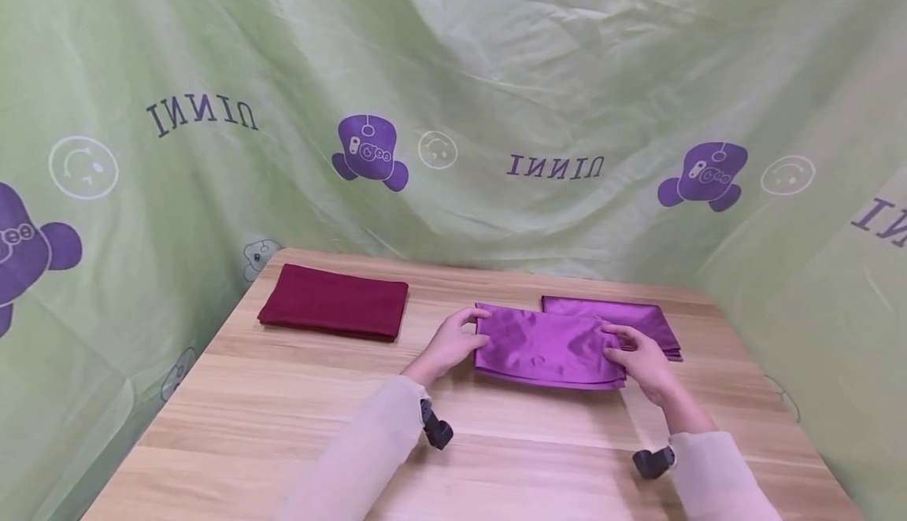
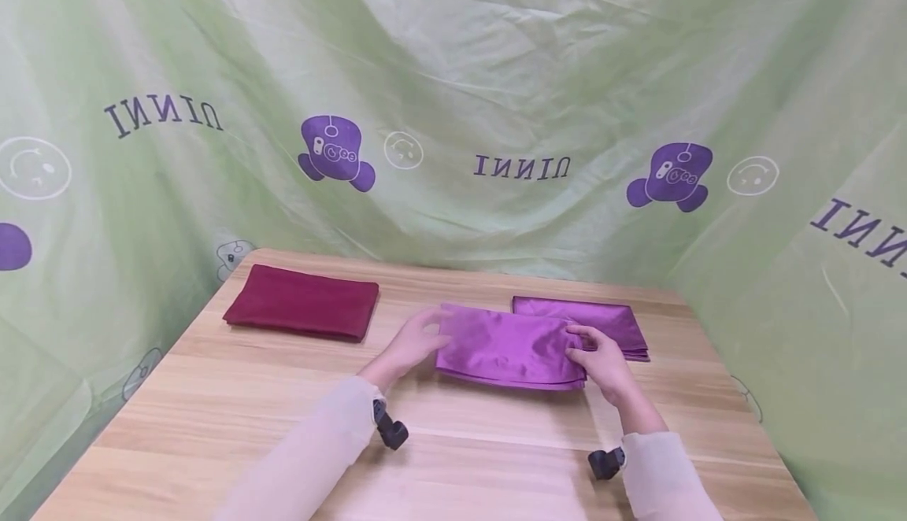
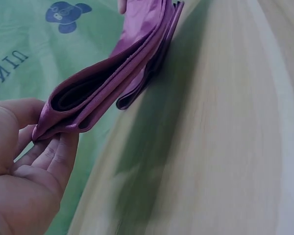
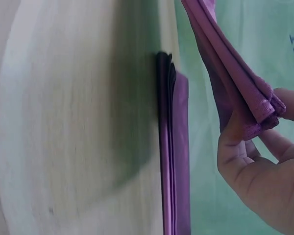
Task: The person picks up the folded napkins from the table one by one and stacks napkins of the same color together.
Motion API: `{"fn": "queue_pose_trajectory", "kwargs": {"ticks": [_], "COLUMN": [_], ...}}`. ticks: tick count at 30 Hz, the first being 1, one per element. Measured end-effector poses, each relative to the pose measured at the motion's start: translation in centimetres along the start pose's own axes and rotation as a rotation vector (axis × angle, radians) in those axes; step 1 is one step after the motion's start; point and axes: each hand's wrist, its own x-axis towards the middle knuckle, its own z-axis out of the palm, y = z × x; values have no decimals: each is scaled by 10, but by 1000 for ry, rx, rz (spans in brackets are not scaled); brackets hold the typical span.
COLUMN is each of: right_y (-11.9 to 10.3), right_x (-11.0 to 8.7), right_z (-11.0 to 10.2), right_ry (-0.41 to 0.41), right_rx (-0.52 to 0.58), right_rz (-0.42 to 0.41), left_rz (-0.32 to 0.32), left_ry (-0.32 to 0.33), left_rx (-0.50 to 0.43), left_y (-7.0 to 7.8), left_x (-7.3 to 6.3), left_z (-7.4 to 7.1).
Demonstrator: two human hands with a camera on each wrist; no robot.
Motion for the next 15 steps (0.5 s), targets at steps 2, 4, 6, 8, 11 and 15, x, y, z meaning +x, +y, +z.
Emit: {"fn": "queue_pose_trajectory", "kwargs": {"ticks": [2, 4, 6, 8, 11, 15], "right_y": [2, 5, 8, 11, 15, 20], "right_x": [2, 4, 7, 9, 14, 19], "right_z": [-5, -10, -16, -21, -30, -41], "right_ry": [12, 21, 35, 44, 45, 36], "right_rx": [7, 1, -8, -13, 5, 73], "right_rz": [1, 2, 10, 17, 24, 32], "left_rz": [-9, -9, -17, -19, -26, -22], "left_ry": [1, 3, 5, 12, 20, 30], "left_rx": [-8, -17, -14, -10, -7, -10], "left_y": [1, 4, 7, 8, 10, 11], "left_x": [6, 11, 16, 21, 27, 33], "left_z": [6, 13, 20, 28, 38, 51]}}
